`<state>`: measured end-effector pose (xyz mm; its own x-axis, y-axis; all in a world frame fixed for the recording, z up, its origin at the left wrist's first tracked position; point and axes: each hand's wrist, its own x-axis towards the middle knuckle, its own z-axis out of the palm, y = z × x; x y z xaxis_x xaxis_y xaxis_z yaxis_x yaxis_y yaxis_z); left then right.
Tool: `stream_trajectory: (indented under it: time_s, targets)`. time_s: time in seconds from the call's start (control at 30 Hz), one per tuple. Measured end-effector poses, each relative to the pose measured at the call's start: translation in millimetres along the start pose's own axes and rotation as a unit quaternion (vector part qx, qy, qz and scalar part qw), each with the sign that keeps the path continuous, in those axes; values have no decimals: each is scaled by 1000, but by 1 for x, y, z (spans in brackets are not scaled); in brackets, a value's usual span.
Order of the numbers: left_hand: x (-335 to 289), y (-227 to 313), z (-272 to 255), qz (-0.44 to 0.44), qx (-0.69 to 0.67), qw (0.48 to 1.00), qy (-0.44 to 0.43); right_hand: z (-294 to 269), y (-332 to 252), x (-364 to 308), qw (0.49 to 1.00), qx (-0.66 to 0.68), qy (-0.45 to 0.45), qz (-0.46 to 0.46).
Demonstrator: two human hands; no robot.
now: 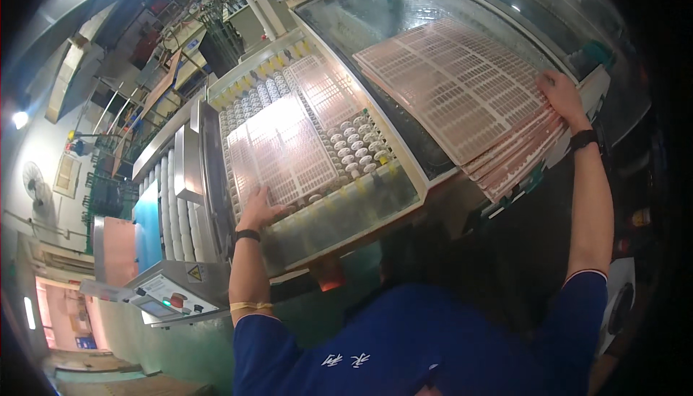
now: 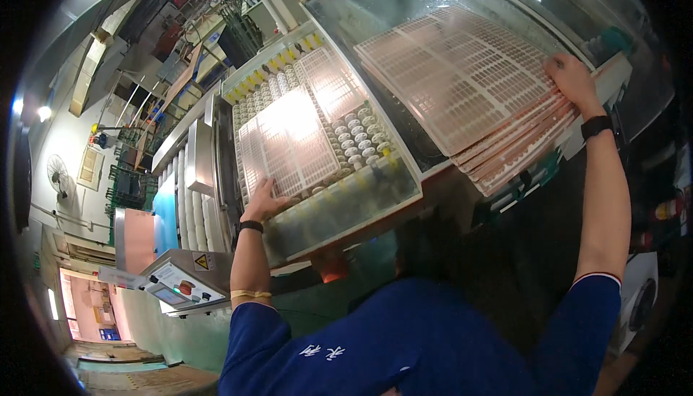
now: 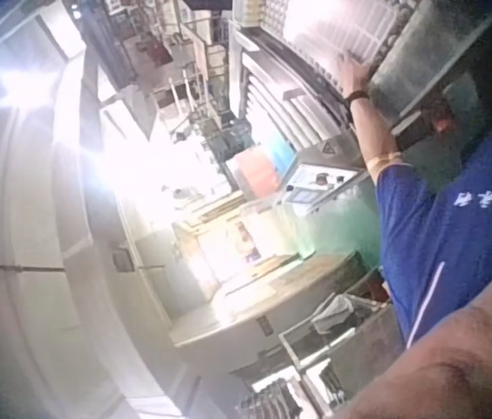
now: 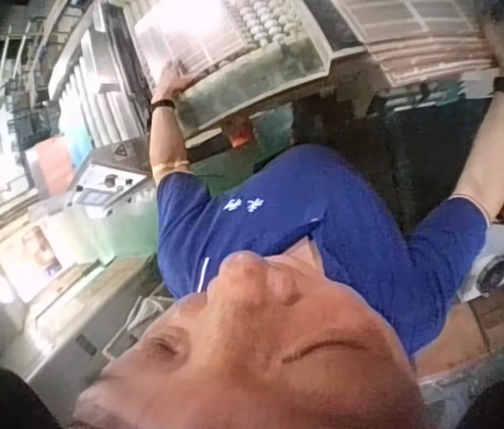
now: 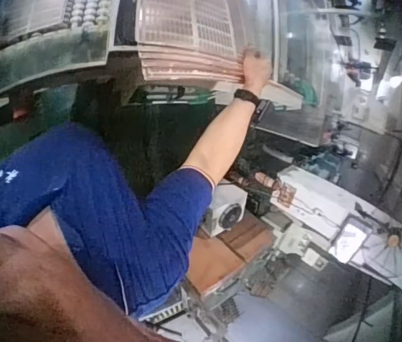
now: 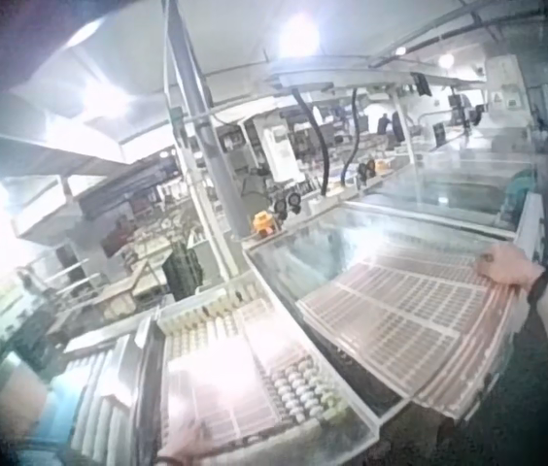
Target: Handling and placing metal grid sheets onto a machine processing bed for fabrication.
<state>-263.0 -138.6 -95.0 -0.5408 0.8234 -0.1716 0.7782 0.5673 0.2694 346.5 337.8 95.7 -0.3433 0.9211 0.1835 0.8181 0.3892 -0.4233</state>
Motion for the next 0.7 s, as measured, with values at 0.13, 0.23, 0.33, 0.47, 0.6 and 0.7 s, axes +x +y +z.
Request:
stream_trajectory:
  time_s: [0.13,0.23,0.33,0.47,0.6,0.7]
  targets:
    - [3,3,-1,0,7,1000,-13,4,9,-1,1000,2,13,-9]
    - [3,18,-1,-18,18,1000,-16,8,18,-2,998,-24,62,-21]
    - [-2,23,1,-38,28,999,-27,4,9,-4,998,-23,58,-12]
    - [1,19,2,-2,35,999,-3,5,5,-7,998,-21,51,-8]
    - [1,87,-5,52,-18,997,60,3,3,4,1000,-29,2,-8]
    - [-3,184,-19,213,-101,960,152,9,14,4,999,-33,28,1]
